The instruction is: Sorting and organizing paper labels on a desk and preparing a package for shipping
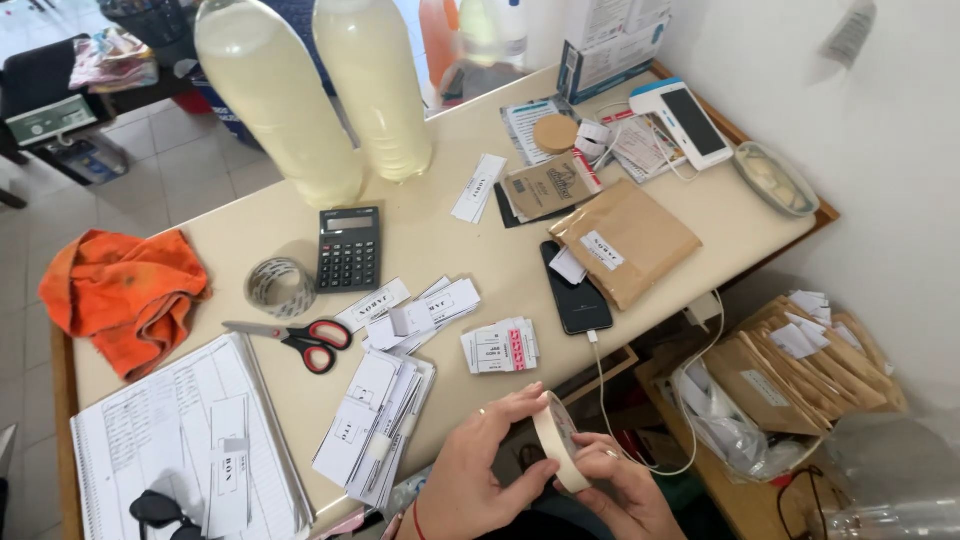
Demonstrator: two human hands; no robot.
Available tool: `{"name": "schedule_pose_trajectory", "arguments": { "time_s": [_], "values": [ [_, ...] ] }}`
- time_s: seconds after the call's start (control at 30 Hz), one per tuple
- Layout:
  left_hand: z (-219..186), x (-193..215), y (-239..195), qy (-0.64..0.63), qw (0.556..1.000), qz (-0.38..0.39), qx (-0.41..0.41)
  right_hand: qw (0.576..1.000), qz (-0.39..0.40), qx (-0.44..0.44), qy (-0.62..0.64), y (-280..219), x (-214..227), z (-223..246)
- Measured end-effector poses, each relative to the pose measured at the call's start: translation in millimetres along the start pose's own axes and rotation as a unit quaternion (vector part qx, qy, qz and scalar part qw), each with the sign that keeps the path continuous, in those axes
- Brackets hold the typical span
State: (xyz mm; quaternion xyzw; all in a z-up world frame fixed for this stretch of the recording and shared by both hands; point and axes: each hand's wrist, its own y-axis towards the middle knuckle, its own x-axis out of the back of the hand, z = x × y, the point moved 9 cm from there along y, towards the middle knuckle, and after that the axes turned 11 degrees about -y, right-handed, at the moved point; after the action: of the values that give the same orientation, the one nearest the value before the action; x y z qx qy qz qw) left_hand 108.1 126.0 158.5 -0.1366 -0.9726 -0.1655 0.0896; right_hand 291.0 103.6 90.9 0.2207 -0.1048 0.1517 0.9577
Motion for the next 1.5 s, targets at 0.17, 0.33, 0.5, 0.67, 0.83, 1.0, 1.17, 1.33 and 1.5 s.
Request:
{"name": "schedule_pose_trajectory", "arguments": {
  "time_s": [0.17,0.33,0.5,0.67,0.83,1.0,1.17,1.33,1.5],
  "values": [
    [-26,14,-5,0.105,0.991,-0.033,-0.075,0.993,0.025,0.078,-0.09,-4,-3,-4],
    [-33,16,-13,0.155,0.981,-0.04,-0.106,0.983,0.024,0.111,-0.145,-2,-6,10],
    [-33,9,-21,0.279,0.949,-0.051,-0.14,0.949,0.015,0.14,-0.281,-1,-8,26],
    [-15,-3,-16,0.376,0.917,-0.042,-0.124,0.931,0.049,0.182,-0.312,-4,-12,29],
    [2,-10,-12,0.388,0.915,-0.017,-0.112,0.932,0.079,0.181,-0.304,-4,-10,28],
    [13,-9,-14,0.331,0.94,-0.011,-0.082,0.936,0.098,0.157,-0.299,-4,-6,22],
    [37,-10,-18,0.296,0.954,-0.016,-0.045,0.934,0.117,0.158,-0.297,2,-6,26],
    [72,-3,-17,0.281,0.959,-0.014,0.029,0.935,0.136,0.149,-0.29,2,-4,18],
    [56,7,-13,0.086,0.991,0.044,0.089,0.967,0.136,0.089,-0.199,-1,1,-1]
  ]
}}
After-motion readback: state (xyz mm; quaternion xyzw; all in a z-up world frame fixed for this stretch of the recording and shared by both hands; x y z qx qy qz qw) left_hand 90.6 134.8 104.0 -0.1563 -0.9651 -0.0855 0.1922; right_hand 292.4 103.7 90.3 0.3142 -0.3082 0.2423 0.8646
